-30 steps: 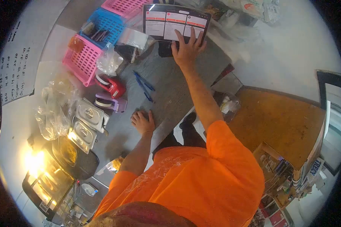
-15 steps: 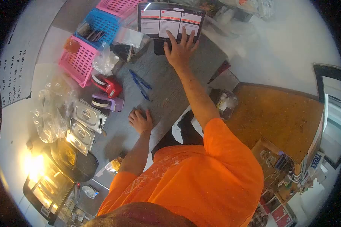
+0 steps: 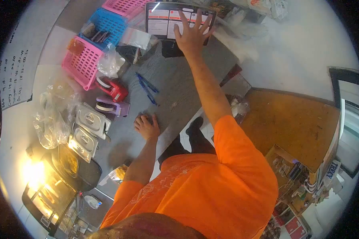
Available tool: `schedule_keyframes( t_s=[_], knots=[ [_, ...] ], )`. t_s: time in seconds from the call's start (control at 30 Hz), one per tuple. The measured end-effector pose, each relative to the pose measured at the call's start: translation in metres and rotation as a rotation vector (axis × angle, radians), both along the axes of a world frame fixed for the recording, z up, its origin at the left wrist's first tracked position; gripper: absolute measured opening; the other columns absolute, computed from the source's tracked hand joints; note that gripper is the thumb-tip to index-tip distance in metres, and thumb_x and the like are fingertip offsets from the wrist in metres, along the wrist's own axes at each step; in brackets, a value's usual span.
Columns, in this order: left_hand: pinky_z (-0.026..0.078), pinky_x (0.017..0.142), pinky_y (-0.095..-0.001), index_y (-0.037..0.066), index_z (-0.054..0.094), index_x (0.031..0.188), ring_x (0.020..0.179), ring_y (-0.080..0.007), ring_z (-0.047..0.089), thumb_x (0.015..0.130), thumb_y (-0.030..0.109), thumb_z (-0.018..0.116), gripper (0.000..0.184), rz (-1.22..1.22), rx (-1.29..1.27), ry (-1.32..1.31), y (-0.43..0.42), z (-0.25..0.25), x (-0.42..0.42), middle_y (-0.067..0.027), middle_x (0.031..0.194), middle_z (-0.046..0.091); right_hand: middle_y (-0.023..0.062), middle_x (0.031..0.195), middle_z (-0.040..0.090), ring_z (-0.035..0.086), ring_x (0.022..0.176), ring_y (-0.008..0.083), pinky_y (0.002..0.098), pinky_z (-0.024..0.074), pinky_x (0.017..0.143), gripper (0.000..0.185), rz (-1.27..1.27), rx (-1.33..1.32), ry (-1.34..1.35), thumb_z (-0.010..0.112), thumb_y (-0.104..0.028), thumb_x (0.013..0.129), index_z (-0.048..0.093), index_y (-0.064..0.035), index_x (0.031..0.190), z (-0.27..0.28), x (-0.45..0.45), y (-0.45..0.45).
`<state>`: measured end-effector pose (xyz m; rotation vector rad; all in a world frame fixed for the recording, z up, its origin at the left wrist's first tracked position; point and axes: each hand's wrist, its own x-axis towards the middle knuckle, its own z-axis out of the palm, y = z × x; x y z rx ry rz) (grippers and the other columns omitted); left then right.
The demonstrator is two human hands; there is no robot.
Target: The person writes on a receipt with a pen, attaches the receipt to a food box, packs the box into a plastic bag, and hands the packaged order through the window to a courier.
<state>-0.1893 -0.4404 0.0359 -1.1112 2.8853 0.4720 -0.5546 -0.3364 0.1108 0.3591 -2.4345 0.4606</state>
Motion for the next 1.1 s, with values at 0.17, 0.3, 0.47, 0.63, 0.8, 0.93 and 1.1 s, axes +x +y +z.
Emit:
schedule_keyframes(
  t_s=[0.17, 0.3, 0.47, 0.63, 0.8, 0.93, 1.1],
  knots=[
    [0.029, 0.094, -0.0487, 0.008, 0.056, 0.099, 0.115, -0.0344, 0.039, 0.088, 0.048, 0.055, 0.042, 0.006, 0.008, -0.009, 0.0, -0.001, 0.0, -0.0138, 0.12, 0.049, 0.0167, 0.146, 0.026, 0.007, 0.138, 0.0475, 0.0722, 0.009, 0.099, 0.039, -0.014, 0.045, 0.061, 0.059, -0.042, 0.087, 0.058, -0.0317, 0.125, 0.003, -0.016, -0.005],
    [0.028, 0.095, -0.0489, 0.008, 0.056, 0.1, 0.115, -0.0343, 0.039, 0.088, 0.049, 0.055, 0.043, -0.001, 0.002, 0.005, 0.0, -0.003, 0.002, -0.0142, 0.121, 0.049, 0.0163, 0.144, 0.029, 0.012, 0.137, 0.0469, 0.0721, 0.0106, 0.099, 0.037, 0.023, -0.107, 0.08, 0.059, -0.038, 0.086, 0.059, -0.0287, 0.122, -0.009, 0.003, 0.016],
    [0.028, 0.095, -0.0492, 0.009, 0.056, 0.099, 0.115, -0.0344, 0.039, 0.088, 0.048, 0.055, 0.041, -0.005, 0.025, 0.013, -0.001, 0.002, 0.0, -0.0145, 0.121, 0.048, 0.017, 0.142, 0.03, 0.016, 0.135, 0.0473, 0.0724, 0.0117, 0.098, 0.037, 0.041, 0.001, -0.006, 0.057, -0.035, 0.085, 0.06, -0.0285, 0.121, -0.045, 0.034, 0.04],
    [0.028, 0.095, -0.0491, 0.009, 0.055, 0.097, 0.114, -0.0344, 0.039, 0.088, 0.047, 0.056, 0.039, -0.012, 0.005, 0.026, 0.0, 0.001, 0.001, -0.0141, 0.121, 0.048, 0.0177, 0.144, 0.029, 0.014, 0.136, 0.0476, 0.0724, 0.0104, 0.099, 0.041, 0.043, 0.06, -0.043, 0.057, -0.037, 0.085, 0.057, -0.0289, 0.125, -0.049, 0.033, 0.046],
    [0.028, 0.095, -0.049, 0.009, 0.054, 0.096, 0.114, -0.0341, 0.039, 0.088, 0.047, 0.056, 0.038, -0.008, 0.014, 0.015, -0.001, 0.002, 0.0, -0.0139, 0.121, 0.048, 0.0183, 0.145, 0.027, 0.012, 0.137, 0.048, 0.0714, 0.0095, 0.101, 0.049, -0.048, -0.024, -0.031, 0.058, -0.038, 0.085, 0.051, -0.0279, 0.132, -0.028, 0.015, 0.04],
    [0.03, 0.092, -0.0483, 0.009, 0.054, 0.098, 0.112, -0.0341, 0.041, 0.087, 0.047, 0.056, 0.04, -0.016, -0.021, 0.028, -0.001, 0.0, 0.0, -0.0135, 0.116, 0.048, 0.0187, 0.145, 0.027, 0.013, 0.137, 0.0475, 0.0711, 0.0095, 0.101, 0.049, -0.025, -0.003, -0.022, 0.057, -0.038, 0.086, 0.05, -0.0266, 0.133, -0.026, 0.019, 0.039],
    [0.029, 0.094, -0.049, 0.01, 0.054, 0.097, 0.114, -0.0336, 0.039, 0.087, 0.047, 0.056, 0.039, 0.007, 0.028, 0.023, 0.0, 0.002, -0.001, -0.0128, 0.12, 0.049, 0.0184, 0.145, 0.027, 0.012, 0.137, 0.0471, 0.0713, 0.0089, 0.101, 0.049, 0.004, 0.043, -0.083, 0.057, -0.039, 0.086, 0.049, -0.0271, 0.133, -0.036, 0.034, 0.036]
  ],
)
